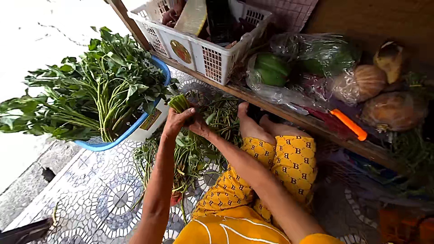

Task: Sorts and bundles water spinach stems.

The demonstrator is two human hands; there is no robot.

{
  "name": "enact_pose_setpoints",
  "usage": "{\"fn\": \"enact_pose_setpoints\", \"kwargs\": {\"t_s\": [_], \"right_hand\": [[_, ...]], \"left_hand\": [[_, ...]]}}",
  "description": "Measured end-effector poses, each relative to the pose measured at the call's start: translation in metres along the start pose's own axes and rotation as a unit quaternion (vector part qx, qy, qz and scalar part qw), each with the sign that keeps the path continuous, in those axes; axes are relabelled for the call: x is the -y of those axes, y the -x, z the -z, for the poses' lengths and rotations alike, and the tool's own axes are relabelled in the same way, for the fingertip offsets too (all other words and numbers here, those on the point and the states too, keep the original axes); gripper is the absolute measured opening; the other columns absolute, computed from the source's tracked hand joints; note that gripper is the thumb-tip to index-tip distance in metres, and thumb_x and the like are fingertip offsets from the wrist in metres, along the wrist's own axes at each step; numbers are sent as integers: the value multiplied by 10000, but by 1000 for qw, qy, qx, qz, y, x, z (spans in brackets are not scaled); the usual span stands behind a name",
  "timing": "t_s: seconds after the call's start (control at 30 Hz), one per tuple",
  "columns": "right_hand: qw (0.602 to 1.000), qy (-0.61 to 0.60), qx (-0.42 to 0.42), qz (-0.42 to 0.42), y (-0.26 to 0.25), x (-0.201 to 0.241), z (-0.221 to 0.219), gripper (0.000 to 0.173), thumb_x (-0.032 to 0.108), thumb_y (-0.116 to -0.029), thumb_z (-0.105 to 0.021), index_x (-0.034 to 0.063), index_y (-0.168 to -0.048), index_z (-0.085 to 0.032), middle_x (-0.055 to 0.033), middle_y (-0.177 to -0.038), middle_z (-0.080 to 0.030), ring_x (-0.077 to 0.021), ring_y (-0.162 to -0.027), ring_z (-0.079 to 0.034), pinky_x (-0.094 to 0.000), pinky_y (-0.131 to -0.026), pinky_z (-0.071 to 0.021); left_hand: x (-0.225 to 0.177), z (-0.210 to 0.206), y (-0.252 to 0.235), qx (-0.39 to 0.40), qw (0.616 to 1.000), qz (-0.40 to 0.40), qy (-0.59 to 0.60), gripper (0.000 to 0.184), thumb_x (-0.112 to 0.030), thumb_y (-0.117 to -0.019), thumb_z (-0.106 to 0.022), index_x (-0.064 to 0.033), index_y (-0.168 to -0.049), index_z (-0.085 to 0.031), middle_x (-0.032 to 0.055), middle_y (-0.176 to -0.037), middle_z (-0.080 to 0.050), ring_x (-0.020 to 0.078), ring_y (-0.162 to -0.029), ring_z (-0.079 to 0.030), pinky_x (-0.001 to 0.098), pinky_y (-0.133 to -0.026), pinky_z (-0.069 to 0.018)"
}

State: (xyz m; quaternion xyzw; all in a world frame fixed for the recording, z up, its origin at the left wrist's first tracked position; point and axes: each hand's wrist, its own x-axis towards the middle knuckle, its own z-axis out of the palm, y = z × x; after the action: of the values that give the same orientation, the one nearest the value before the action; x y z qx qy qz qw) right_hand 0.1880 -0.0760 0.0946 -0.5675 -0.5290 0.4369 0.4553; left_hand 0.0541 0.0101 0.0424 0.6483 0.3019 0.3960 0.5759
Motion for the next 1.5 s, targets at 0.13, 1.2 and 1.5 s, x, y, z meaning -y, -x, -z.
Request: {"fn": "enact_pose_setpoints", "kwargs": {"t_s": [0.13, 1.2, 1.5], "right_hand": [[993, -95, 27, 62, -32, -77, -29, 403, 82, -885, -758, -36, -1241, -608, -178, -989, -673, -209, -811, -649, -399, -735, -571], [997, -21, -57, 50, -50, -77, -51, 284, 195, -894, -697, -30, -1059, -644, -26, -810, -650, -77, -635, -625, -293, -646, -574], [994, -55, -94, 28, -61, -85, -26, 146, 141, -852, -701, 86, -931, -592, 74, -717, -584, -30, -529, -580, -241, -533, -560]], "left_hand": [[-1, 10, -15, -11, 997, 11, 77, 1197, -848, -641, -726, -17, -1450, -430, 102, -1276, -673, 197, -1156, -655, 397, -990, -552], [-6, 87, 99, -58, 958, 197, -202, 649, -425, -1025, -520, 43, -1460, -407, 152, -1349, -611, 193, -1194, -628, 388, -1021, -525], [164, 97, 283, -243, 744, 522, -338, 404, -181, -1036, -515, 91, -1335, -532, 314, -1232, -638, 443, -1183, -626, 603, -1020, -474]]}}
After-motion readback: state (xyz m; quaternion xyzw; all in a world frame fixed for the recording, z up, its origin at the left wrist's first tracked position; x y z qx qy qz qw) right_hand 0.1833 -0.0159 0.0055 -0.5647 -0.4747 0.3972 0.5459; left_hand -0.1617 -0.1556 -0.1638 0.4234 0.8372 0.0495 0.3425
